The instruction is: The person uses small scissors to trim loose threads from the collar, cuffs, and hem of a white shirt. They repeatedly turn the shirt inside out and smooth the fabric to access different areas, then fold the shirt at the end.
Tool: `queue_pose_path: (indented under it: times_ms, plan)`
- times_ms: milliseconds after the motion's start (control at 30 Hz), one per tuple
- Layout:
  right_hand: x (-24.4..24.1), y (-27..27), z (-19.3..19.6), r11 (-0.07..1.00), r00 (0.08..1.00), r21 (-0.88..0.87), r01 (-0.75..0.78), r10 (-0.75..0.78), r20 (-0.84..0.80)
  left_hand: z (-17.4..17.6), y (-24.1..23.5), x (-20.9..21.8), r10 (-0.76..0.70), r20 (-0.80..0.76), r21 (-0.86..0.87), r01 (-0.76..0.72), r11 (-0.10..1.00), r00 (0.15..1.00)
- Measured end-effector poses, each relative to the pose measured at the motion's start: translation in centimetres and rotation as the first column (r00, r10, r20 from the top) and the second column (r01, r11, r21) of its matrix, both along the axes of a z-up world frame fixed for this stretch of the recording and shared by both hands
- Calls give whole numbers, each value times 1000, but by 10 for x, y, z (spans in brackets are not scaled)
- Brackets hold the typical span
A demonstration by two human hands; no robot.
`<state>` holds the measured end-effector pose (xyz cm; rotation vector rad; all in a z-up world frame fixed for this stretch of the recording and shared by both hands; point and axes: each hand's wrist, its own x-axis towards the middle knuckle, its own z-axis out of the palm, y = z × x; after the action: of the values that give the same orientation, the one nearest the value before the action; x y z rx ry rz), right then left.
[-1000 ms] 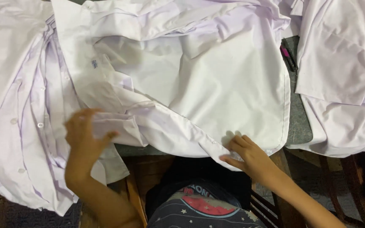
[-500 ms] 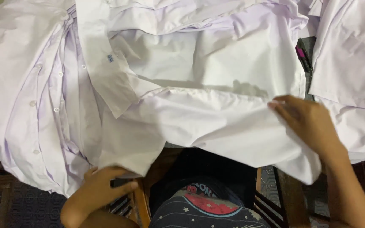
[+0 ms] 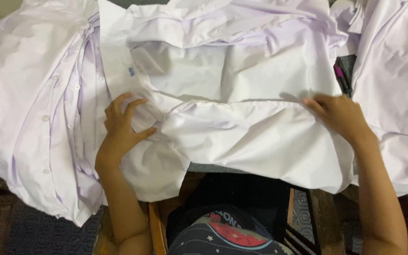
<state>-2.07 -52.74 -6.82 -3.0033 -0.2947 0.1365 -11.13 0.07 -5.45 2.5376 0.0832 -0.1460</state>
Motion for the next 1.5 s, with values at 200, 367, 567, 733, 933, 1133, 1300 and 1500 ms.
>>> queue_pose_path:
  times_ms: [200, 367, 567, 733, 933, 1133, 1300, 1500]
  plan:
    - [-43, -72, 16, 951, 846, 129, 283, -183, -501, -28, 32, 16, -87, 259, 217, 30, 976, 962]
    - [-72, -130, -10, 648, 865, 589, 483, -246, -437, -36, 75, 46, 183, 596, -143, -122, 982, 782]
    - [-48, -75, -17, 395, 873, 820, 415, -427, -236, 33, 72, 110, -50, 826, 78, -26, 997, 561]
    - [-16, -43, -30, 335, 876, 880, 338, -453, -164, 18, 78, 160, -235, 744, 444, -199, 874, 626]
    - [-48, -20, 8, 418, 807, 714, 562, -466, -362, 36, 16, 68, 110, 818, 38, -245, 969, 564]
    - [-100, -22, 8, 529, 790, 587, 613, -443, -424, -9, 11, -3, 465, 151, -143, -446, 883, 872]
    - [-145, -45, -33, 758, 786, 304, 577, -412, -461, -1, -7, -25, 506, -104, -91, -515, 853, 856]
    - [-172, -41, -27, 728, 804, 357, 586, -470, -363, -22, 3, -47, 502, 41, -133, -493, 860, 864]
